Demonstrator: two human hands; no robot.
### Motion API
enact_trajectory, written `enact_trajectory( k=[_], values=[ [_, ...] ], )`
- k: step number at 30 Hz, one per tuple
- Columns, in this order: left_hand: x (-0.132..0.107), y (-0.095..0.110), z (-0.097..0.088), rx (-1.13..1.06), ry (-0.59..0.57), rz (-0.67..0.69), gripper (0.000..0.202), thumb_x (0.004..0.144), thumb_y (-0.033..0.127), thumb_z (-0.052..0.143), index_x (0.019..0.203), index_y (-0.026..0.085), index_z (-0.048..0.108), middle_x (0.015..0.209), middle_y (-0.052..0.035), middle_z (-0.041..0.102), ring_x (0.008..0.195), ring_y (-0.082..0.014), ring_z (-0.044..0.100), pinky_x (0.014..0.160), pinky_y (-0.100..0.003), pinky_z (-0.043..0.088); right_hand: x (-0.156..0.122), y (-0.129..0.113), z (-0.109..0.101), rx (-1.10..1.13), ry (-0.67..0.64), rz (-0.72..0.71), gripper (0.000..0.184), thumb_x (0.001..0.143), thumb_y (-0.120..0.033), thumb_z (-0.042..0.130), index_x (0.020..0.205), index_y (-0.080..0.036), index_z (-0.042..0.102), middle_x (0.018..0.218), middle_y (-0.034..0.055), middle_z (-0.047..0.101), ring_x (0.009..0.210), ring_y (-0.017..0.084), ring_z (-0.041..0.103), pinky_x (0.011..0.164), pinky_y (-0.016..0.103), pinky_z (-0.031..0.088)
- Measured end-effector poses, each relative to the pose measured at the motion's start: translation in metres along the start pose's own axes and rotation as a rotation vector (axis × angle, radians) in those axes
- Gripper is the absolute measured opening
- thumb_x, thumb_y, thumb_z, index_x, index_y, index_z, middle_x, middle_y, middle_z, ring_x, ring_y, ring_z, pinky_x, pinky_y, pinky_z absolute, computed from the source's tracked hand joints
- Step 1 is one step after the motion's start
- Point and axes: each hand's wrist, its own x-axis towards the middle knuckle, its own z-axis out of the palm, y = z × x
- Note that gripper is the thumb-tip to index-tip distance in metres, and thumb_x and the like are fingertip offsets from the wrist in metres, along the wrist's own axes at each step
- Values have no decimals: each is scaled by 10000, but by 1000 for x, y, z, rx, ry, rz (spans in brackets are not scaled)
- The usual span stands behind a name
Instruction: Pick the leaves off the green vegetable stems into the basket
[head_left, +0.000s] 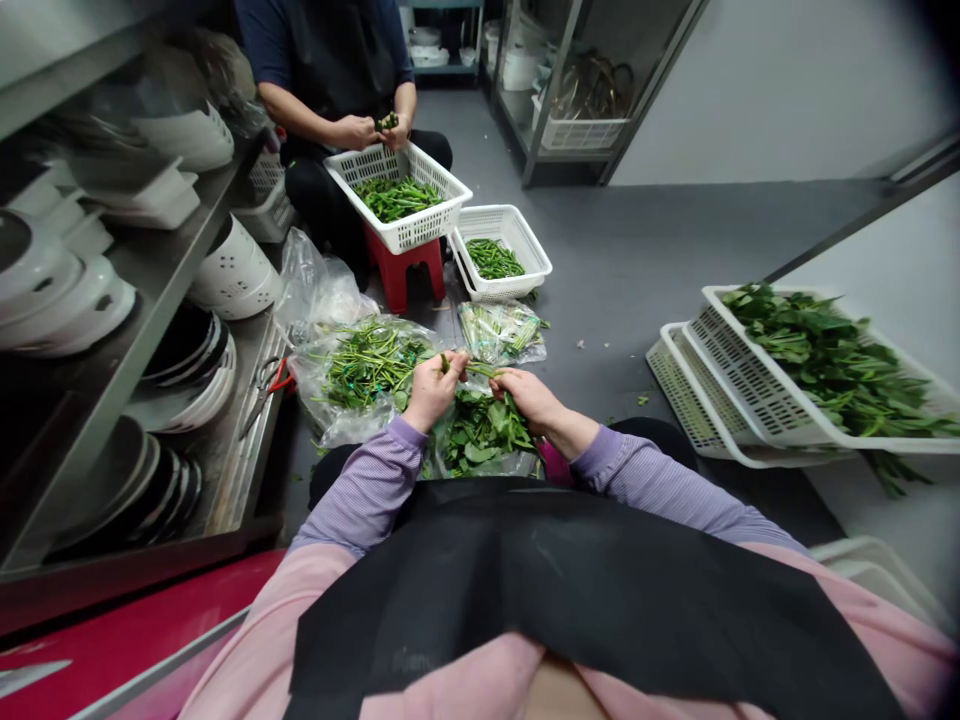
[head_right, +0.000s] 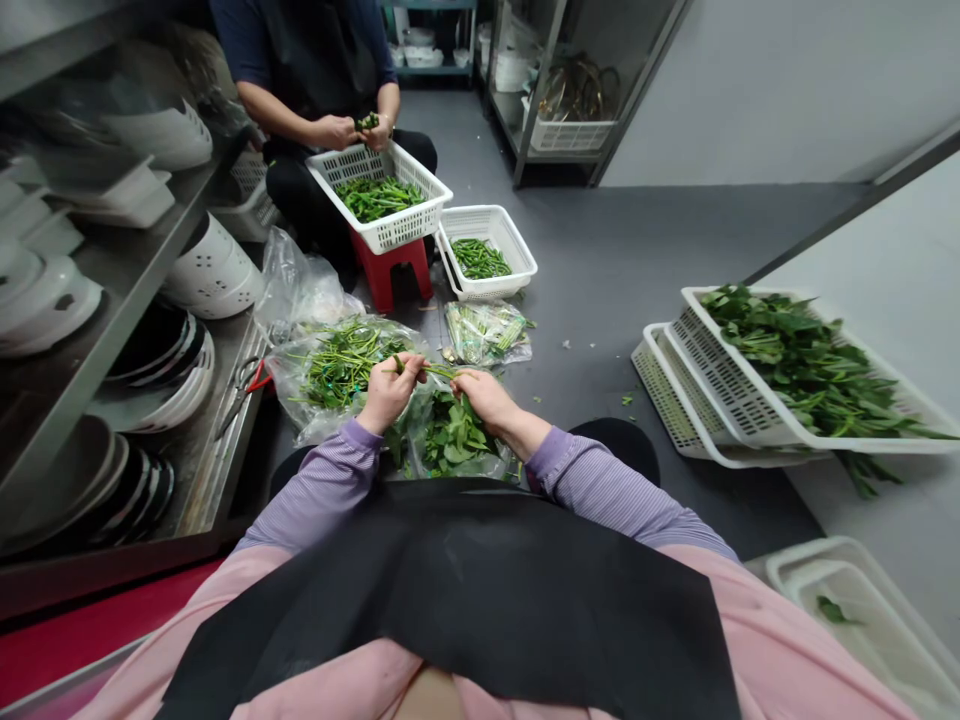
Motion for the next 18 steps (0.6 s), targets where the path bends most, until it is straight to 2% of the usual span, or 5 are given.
enact_trajectory(
  k=[5,8,11,14,18],
  values=[
    [-6,12,-5,141,99,176,349,806,437,516,621,151,591,546,-3,532,553,-90,489,595,-218,375,8,1,-10,-50,165,35,189,679,-361,436,575,-205,411,505,-25,399,507,112,344,514,255,317],
    [-1,10,-5,-17,130,-20,296,776,440,560,761,148,611,557,13,531,491,-71,447,527,-204,352,6,0,-10,-92,73,-17,156,668,-328,450,578,-205,419,528,-19,411,532,119,355,535,256,316],
    [2,4,1,-238,7,-225,372,738,469,592,905,137,612,559,33,518,391,-37,335,415,-194,260,1,0,-4,-163,-67,-56,146,678,-295,427,570,-198,415,542,-22,405,535,114,342,541,254,298],
    [2,-2,7,-366,-51,-302,366,727,478,596,789,118,611,531,35,486,362,-25,298,374,-192,202,-5,-2,2,-365,-157,-155,181,699,-291,403,548,-193,401,536,-22,387,546,115,332,560,255,282],
    [16,-18,-11,-426,126,-535,289,776,401,545,690,125,546,467,61,399,333,-28,223,365,-195,173,-14,-4,8,-646,-322,-397,165,670,-278,492,547,-187,430,562,-15,423,579,113,341,615,263,270]
  ],
)
